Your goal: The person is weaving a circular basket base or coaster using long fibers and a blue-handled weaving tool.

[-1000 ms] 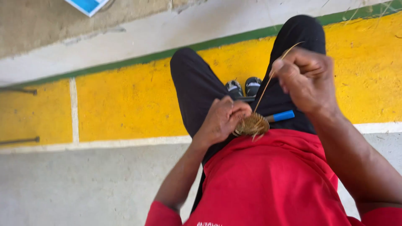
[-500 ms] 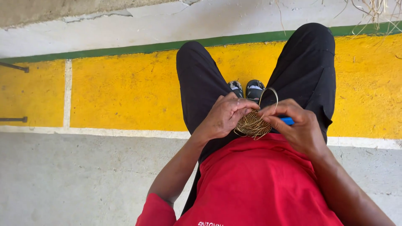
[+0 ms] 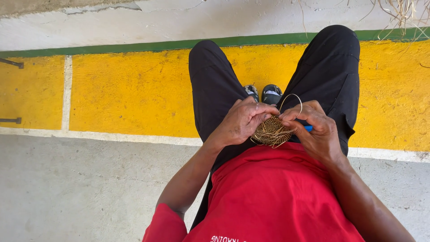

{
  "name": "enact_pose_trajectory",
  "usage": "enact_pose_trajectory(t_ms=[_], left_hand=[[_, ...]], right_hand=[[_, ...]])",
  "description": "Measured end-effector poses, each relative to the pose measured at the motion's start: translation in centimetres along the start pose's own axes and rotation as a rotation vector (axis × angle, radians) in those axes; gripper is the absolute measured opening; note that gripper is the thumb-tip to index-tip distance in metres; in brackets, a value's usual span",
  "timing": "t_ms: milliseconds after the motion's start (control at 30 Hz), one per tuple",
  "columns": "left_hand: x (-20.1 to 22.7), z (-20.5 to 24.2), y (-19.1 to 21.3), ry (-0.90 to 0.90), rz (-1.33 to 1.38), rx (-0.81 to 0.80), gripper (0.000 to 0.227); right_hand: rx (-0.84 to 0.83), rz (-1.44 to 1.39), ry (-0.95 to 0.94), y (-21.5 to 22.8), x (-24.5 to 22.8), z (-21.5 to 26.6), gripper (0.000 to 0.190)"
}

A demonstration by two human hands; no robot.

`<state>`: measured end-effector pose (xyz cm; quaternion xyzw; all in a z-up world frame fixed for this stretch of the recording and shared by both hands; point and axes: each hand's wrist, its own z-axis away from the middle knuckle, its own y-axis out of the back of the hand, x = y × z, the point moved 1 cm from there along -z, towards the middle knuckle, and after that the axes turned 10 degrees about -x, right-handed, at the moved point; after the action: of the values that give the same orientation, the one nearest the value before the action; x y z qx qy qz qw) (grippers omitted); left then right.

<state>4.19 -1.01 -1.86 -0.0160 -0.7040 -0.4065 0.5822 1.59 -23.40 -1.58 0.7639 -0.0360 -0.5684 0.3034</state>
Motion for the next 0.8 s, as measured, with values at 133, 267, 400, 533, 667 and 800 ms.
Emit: enact_pose_trajectory(t_ms=[133, 267, 400, 533, 667, 800], left_hand=[[-0.4, -0.1, -0.2, -0.020, -0.013, 0.013, 0.018], [0.2, -0.1, 0.2, 0.044, -0.030, -0.012, 0.019], [-0.2, 0.0, -0.2, 0.008, -0.034, 0.025, 0.020], [0.3, -0.1, 0.0, 0.028, -0.037, 0.020, 0.022], [0.5, 0.0, 0.0, 0.000, -0.062, 0.033, 0.021], [0.6, 0.2, -0.4, -0.020, -0.061, 0.052, 0.022]], right_hand=[[-0.007, 0.009, 0.031, -0.2, -0.2, -0.4, 0.013], [0.046, 0.290, 0.115, -0.4, -0.6, -0.5, 0.017], [0.003, 0.397, 0.144, -0.4, -1.6, -0.9, 0.021], [0.015, 0.360, 0.162, -1.2, -0.8, -0.6, 0.021], [0.052, 0.312, 0.112, -1.6, -0.8, -0.4, 0.019], [0.078, 0.168, 0.082, -1.6, -1.6, -0.7, 0.018]])
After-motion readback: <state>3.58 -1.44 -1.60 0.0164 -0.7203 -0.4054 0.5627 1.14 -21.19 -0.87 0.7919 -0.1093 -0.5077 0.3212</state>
